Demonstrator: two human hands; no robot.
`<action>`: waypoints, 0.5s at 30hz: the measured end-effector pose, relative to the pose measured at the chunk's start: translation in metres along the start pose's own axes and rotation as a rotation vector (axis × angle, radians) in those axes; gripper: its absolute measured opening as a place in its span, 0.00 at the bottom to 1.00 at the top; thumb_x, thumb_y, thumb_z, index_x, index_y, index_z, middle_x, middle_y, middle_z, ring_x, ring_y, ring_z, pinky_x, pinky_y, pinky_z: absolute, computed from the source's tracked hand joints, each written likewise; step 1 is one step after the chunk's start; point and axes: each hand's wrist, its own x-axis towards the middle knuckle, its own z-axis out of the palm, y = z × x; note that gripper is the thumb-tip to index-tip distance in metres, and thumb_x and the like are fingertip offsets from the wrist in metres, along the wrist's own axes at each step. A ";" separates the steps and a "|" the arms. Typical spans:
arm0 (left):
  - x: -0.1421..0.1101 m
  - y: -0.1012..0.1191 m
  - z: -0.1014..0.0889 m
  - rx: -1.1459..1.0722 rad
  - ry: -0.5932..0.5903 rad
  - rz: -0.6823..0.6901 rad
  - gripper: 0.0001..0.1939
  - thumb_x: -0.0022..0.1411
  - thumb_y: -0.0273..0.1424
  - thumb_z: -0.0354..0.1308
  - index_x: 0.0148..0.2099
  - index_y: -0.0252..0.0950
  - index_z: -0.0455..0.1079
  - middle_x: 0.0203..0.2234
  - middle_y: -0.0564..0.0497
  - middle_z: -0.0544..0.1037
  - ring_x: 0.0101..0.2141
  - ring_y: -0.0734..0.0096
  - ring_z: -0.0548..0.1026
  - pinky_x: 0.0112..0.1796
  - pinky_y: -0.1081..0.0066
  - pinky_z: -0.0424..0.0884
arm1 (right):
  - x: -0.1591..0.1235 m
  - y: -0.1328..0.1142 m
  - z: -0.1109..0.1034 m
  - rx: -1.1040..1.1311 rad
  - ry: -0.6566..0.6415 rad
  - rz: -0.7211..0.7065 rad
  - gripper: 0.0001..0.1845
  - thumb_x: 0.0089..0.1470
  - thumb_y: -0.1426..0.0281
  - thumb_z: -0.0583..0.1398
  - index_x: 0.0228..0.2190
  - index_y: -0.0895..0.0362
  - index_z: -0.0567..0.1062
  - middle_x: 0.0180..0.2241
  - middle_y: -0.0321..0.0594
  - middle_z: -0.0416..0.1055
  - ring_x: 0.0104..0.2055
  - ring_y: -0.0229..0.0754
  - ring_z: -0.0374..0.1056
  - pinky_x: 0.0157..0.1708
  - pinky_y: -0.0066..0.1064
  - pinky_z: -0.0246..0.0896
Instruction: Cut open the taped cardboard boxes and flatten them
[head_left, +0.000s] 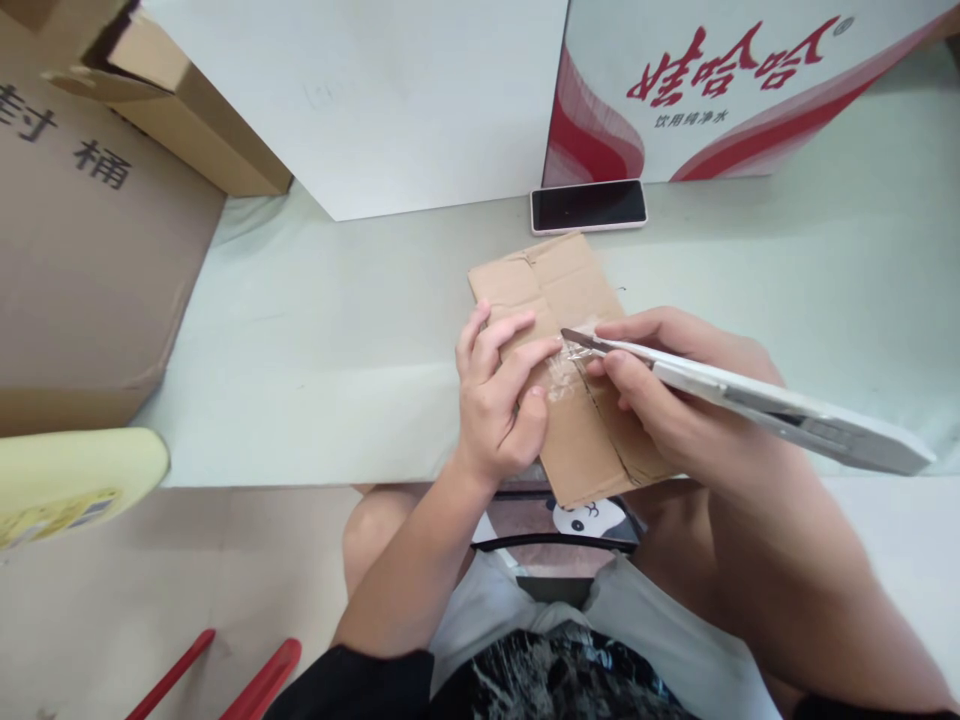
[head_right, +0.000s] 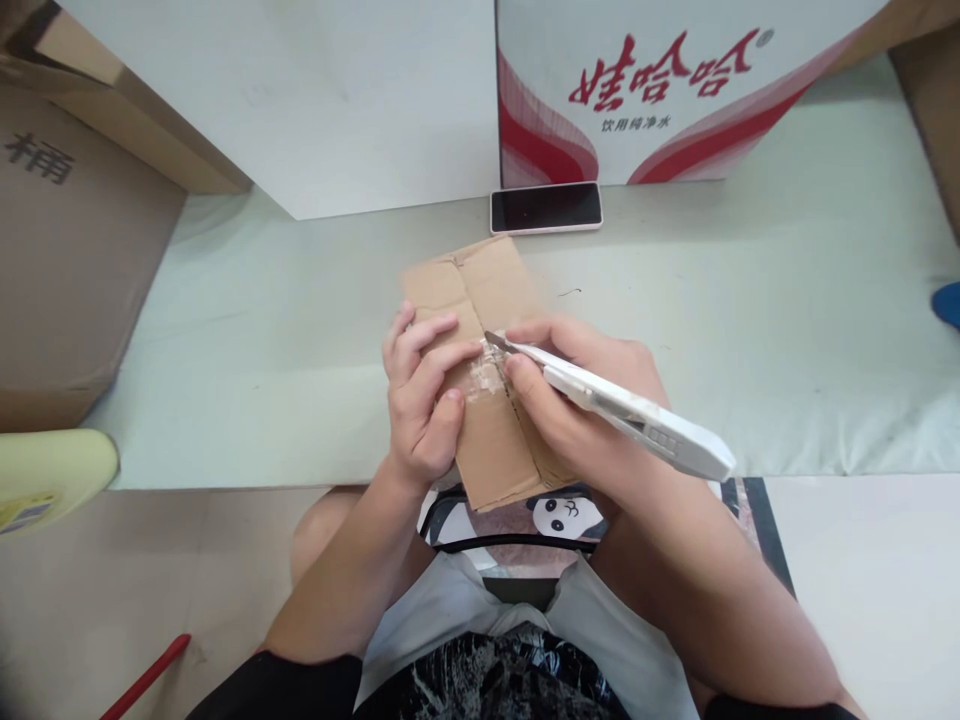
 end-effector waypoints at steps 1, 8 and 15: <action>0.000 0.000 0.000 -0.001 -0.002 -0.001 0.18 0.73 0.37 0.44 0.54 0.41 0.73 0.56 0.44 0.74 0.61 0.54 0.71 0.70 0.46 0.55 | 0.000 0.000 0.000 0.005 -0.006 -0.007 0.10 0.60 0.64 0.63 0.41 0.52 0.83 0.31 0.37 0.82 0.25 0.39 0.73 0.31 0.33 0.69; 0.000 0.000 0.000 -0.027 -0.002 -0.014 0.18 0.72 0.37 0.45 0.55 0.42 0.73 0.56 0.45 0.74 0.62 0.53 0.70 0.70 0.45 0.53 | 0.002 0.000 -0.002 0.055 -0.002 0.005 0.10 0.59 0.66 0.63 0.40 0.52 0.83 0.28 0.37 0.81 0.24 0.39 0.73 0.28 0.32 0.69; 0.000 0.000 0.000 0.009 -0.005 -0.011 0.18 0.73 0.38 0.44 0.55 0.42 0.72 0.56 0.45 0.75 0.63 0.54 0.68 0.70 0.46 0.56 | 0.001 -0.004 -0.005 0.094 -0.026 0.067 0.08 0.58 0.67 0.62 0.35 0.53 0.83 0.27 0.36 0.80 0.25 0.39 0.73 0.30 0.32 0.69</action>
